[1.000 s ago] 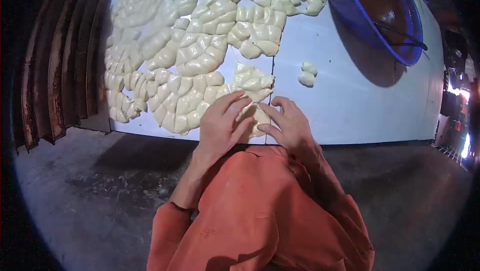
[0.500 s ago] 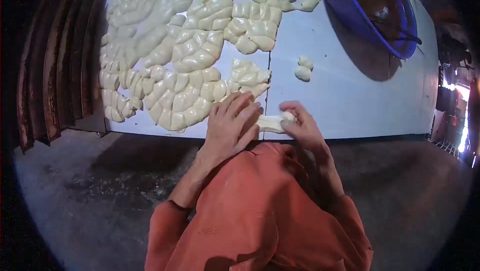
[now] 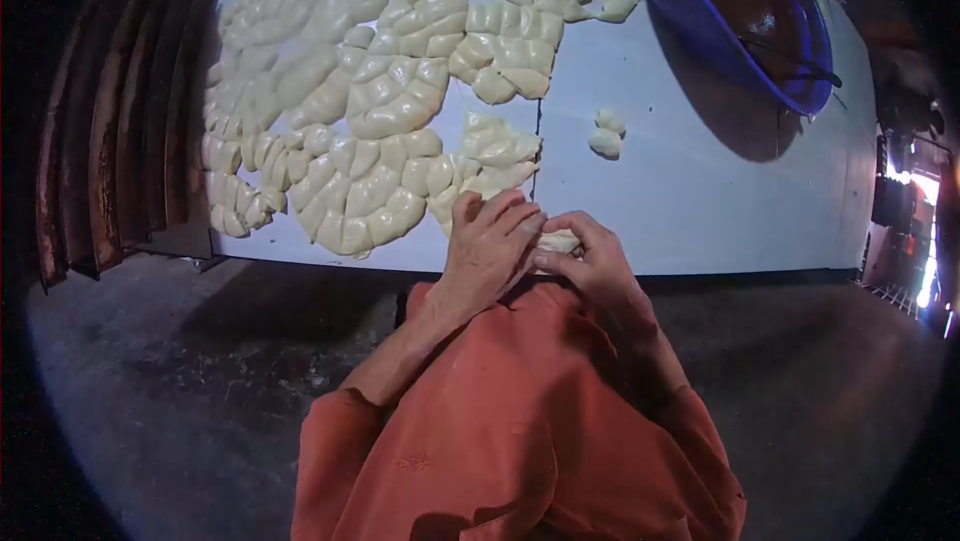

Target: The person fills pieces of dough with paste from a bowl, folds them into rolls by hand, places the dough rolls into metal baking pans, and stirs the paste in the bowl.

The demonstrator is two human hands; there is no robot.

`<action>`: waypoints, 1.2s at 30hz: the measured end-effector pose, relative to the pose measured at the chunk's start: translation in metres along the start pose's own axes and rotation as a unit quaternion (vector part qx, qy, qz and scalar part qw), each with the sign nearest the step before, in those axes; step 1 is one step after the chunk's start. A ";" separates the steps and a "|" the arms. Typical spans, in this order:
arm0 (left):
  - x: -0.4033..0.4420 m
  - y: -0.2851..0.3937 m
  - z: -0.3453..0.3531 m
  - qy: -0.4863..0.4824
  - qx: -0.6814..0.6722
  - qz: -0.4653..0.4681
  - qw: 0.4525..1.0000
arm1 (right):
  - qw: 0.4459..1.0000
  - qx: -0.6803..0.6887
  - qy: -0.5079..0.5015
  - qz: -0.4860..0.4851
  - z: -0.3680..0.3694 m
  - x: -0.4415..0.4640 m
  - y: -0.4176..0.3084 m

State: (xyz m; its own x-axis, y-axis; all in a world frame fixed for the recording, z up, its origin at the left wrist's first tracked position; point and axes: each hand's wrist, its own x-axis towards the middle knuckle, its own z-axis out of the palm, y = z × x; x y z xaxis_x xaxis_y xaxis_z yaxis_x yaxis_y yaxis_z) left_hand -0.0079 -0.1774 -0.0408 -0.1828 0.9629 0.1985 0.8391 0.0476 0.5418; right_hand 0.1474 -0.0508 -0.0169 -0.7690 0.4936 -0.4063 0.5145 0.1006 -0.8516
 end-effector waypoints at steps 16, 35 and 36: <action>-0.002 -0.005 -0.004 0.032 -0.025 -0.027 0.999 | 0.839 0.531 -0.071 -0.097 -0.043 -0.018 -0.016; 0.062 0.022 -0.017 -0.075 -0.564 -0.251 0.783 | 0.959 0.223 0.169 -0.050 -0.044 0.009 -0.011; 0.067 0.027 -0.015 -0.064 -0.618 -0.255 0.741 | 0.958 0.218 0.181 -0.054 -0.046 0.010 -0.013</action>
State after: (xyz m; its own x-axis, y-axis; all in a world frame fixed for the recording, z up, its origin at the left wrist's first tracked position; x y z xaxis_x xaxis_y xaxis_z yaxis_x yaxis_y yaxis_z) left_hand -0.0047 -0.1158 -0.0005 -0.1982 0.9242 -0.3265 -0.4468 0.2113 0.8693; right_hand 0.1509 -0.0075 0.0051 -0.5870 0.7752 -0.2334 0.1717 -0.1625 -0.9717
